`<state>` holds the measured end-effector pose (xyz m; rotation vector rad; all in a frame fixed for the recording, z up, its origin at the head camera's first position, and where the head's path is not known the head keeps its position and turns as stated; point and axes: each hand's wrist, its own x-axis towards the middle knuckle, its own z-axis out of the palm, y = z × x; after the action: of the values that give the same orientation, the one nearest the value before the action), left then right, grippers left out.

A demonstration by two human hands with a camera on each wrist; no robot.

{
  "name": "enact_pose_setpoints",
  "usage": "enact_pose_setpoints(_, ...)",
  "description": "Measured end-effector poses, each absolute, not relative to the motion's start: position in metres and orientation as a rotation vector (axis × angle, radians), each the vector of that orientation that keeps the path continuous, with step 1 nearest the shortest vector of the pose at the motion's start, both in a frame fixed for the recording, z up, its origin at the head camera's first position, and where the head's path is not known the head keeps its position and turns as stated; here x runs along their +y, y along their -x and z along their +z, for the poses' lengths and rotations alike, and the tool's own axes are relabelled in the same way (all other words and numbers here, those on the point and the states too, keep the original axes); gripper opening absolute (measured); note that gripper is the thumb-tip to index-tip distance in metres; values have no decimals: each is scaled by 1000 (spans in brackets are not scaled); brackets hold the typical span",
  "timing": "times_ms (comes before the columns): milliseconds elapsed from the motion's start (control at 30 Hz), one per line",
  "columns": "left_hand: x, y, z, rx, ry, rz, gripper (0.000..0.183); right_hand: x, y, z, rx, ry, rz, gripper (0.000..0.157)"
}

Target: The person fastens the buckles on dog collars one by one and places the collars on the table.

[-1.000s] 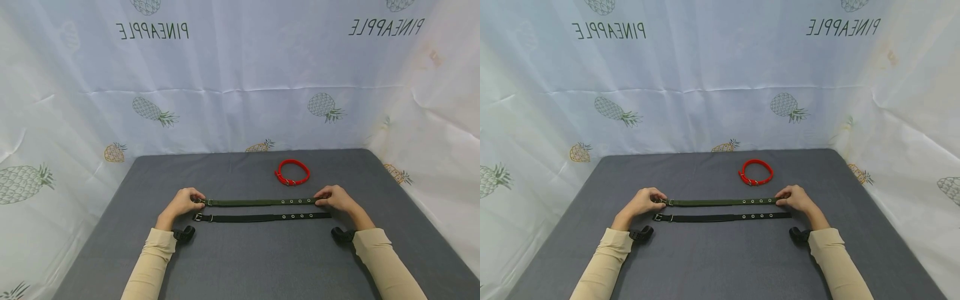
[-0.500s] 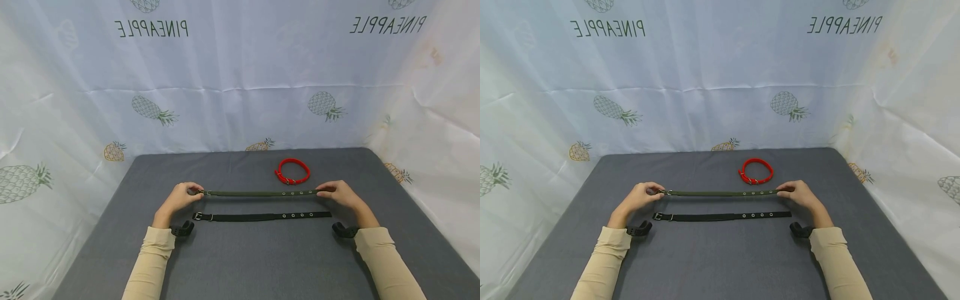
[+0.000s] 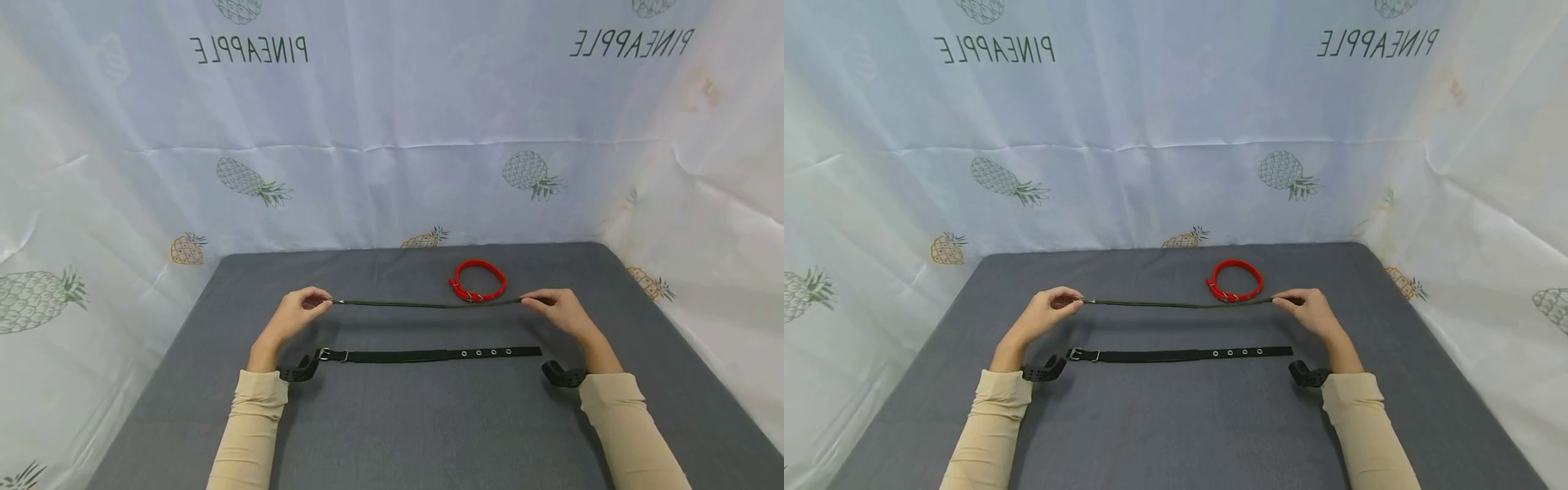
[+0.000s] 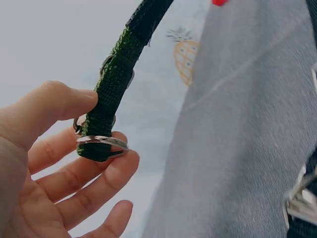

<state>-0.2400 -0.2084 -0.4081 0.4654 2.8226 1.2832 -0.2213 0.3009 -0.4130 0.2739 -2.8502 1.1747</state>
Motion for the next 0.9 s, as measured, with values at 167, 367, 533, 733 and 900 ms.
enact_pose_setpoints(167,-208,241,-408,2775,-464,1380,26,297,222,-411,-2762,-149,1178,32)
enact_pose_setpoints(367,-209,238,-406,2747,-485,1423,27,293,222,-409,-2700,-88,1208,32)
enact_pose_setpoints(533,-206,238,-403,2794,-484,1395,24,285,220,-405,-2620,-75,1258,33)
enact_pose_setpoints(733,-201,238,-399,2845,-494,1391,26,271,219,-402,-2474,-114,1301,25)
enact_pose_setpoints(900,-196,237,-396,2872,-500,1413,28,258,219,-400,-2379,-109,1373,21)
